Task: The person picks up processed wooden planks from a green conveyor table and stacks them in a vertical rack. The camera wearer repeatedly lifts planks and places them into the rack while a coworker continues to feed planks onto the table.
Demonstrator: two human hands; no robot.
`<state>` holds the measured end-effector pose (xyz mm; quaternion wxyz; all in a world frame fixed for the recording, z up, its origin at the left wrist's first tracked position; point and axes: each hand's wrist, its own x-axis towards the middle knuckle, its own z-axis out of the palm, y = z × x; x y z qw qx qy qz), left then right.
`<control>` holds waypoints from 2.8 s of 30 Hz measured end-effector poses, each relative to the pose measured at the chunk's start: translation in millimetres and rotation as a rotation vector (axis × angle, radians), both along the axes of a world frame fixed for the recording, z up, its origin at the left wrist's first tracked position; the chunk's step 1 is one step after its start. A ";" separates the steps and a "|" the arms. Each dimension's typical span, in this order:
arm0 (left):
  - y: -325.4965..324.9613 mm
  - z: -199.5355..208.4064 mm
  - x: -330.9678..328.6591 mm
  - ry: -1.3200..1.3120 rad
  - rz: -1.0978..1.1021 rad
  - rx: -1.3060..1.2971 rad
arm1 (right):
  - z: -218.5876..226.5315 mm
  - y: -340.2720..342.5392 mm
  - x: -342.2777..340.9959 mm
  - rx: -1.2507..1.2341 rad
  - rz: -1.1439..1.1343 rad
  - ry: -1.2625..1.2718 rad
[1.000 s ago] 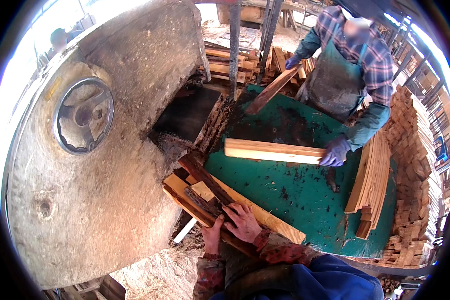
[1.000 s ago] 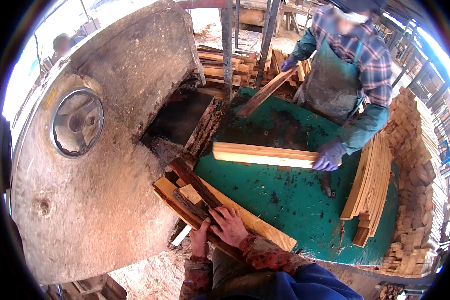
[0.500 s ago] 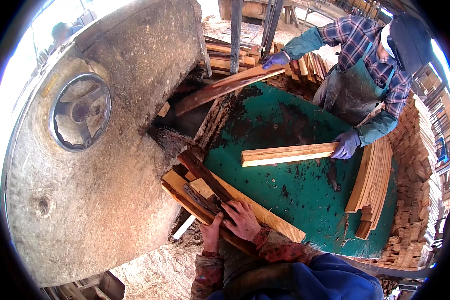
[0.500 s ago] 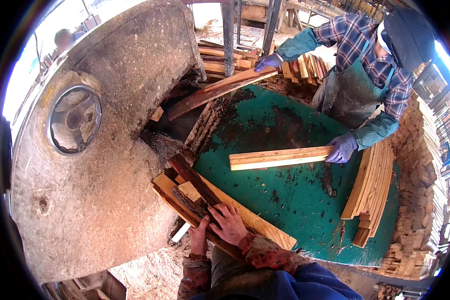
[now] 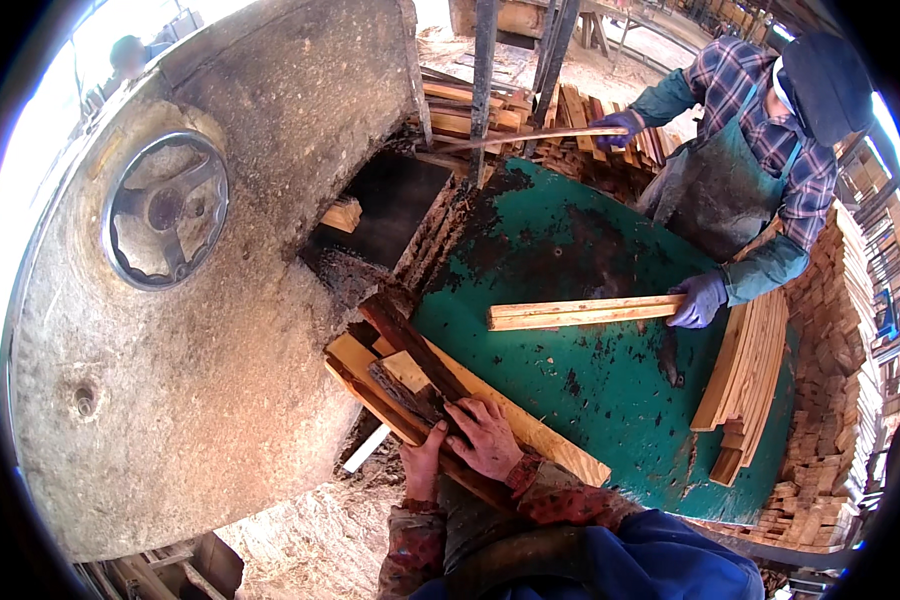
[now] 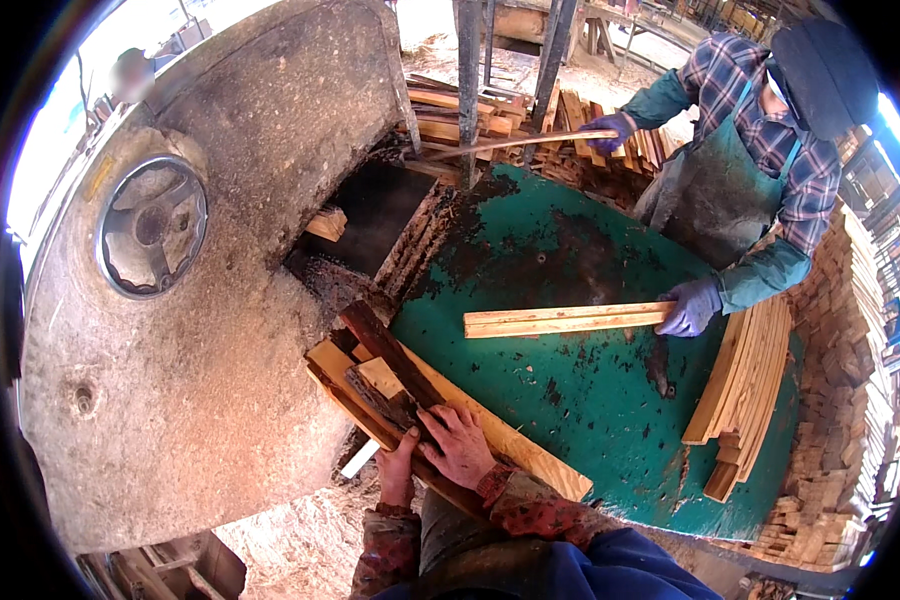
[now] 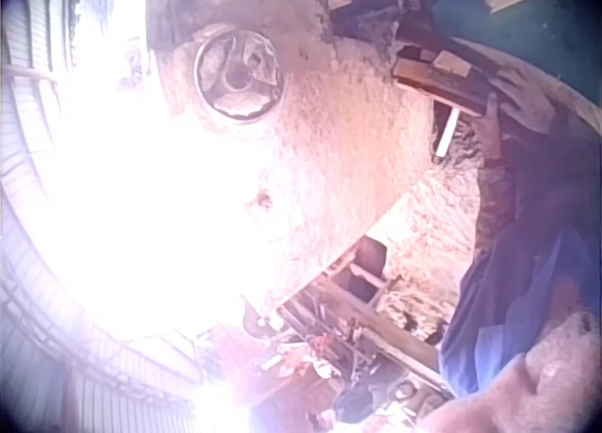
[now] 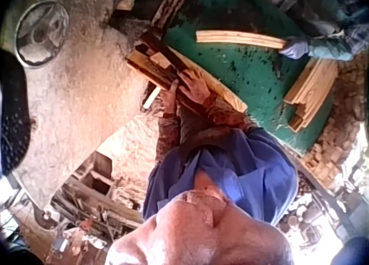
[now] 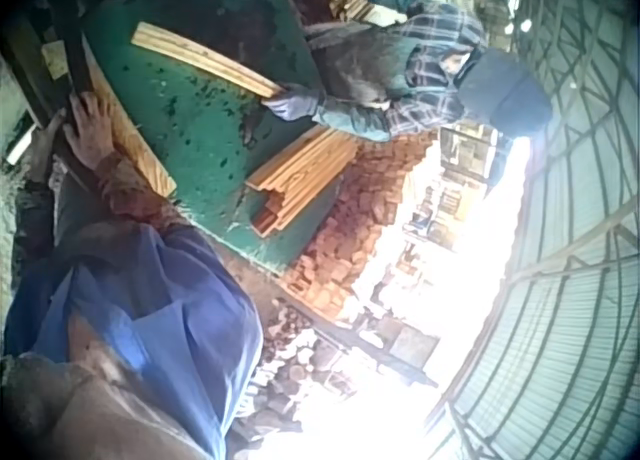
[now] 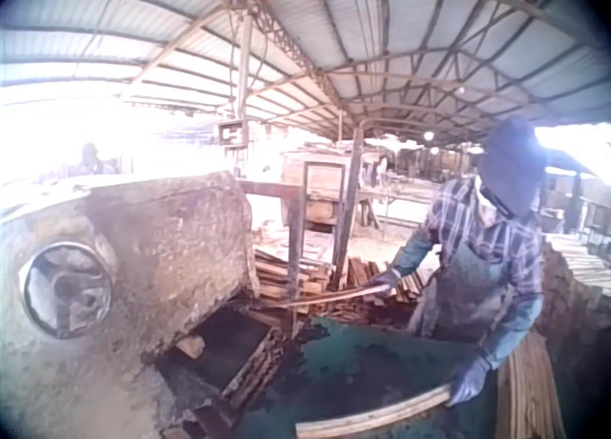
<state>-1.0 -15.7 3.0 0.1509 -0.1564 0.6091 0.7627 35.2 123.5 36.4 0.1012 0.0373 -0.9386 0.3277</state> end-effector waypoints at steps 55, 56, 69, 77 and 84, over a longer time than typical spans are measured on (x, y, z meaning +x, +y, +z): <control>0.7 -2.4 1.0 -0.072 0.010 0.066 | -10.1 -2.3 2.6 -0.006 -0.034 -0.023; 0.1 -1.4 1.7 -0.077 0.017 0.090 | -10.9 -2.9 2.6 -0.007 -0.031 -0.007; -3.8 -8.1 -0.2 -0.077 -0.010 0.007 | -3.9 2.2 -1.8 -0.035 0.009 -0.015; -1.0 10.8 -2.4 -0.032 -0.006 0.005 | 1.5 20.2 -12.9 -0.112 0.120 -0.008; -7.0 -1.0 -0.5 -0.056 -0.046 -0.075 | 18.2 63.3 -65.6 -0.290 0.036 0.010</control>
